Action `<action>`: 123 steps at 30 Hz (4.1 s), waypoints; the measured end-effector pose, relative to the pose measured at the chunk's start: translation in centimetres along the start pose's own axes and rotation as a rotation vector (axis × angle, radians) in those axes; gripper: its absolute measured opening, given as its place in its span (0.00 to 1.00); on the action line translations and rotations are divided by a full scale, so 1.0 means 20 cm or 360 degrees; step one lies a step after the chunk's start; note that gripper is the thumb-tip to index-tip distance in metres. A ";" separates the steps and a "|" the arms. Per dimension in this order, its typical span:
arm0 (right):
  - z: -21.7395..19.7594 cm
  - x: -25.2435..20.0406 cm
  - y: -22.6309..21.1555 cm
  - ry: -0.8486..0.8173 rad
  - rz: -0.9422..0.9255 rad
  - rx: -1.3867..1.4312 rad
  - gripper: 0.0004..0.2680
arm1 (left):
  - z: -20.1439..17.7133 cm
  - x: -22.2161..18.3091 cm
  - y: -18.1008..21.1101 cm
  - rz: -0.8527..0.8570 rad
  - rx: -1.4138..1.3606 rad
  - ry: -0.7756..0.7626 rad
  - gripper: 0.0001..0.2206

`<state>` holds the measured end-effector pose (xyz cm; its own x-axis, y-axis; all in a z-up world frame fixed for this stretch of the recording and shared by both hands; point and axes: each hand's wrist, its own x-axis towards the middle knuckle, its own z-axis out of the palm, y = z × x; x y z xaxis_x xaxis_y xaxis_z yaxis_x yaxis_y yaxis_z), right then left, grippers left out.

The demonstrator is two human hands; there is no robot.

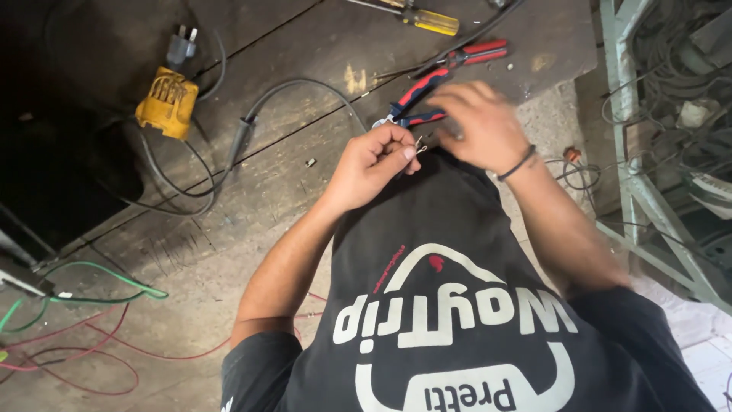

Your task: Stripping electrical wires and connecting them to a small electronic component on a repair bench.

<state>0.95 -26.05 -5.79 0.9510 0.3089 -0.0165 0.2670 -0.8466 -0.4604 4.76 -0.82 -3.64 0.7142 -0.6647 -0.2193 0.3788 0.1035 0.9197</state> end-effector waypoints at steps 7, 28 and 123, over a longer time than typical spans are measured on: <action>0.32 0.06 0.09 -0.0117 -0.0230 -0.0262 0.24 | 0.01 -0.05 0.01 0.0065 -0.0159 0.0032 0.06; 0.12 -0.01 0.12 -0.0240 0.0065 0.1975 0.11 | 0.14 -0.08 0.10 0.0148 -0.0390 0.0226 0.07; -0.18 -0.09 -0.09 -0.0309 0.0062 0.1107 0.26 | 0.29 -0.26 0.20 0.0206 -0.0249 0.0429 0.06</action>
<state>-0.63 -26.54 -1.71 0.8955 0.4105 -0.1721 0.0109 -0.4068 -0.9135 -0.90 -1.12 2.97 0.8841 -0.4216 -0.2016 0.3460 0.3005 0.8888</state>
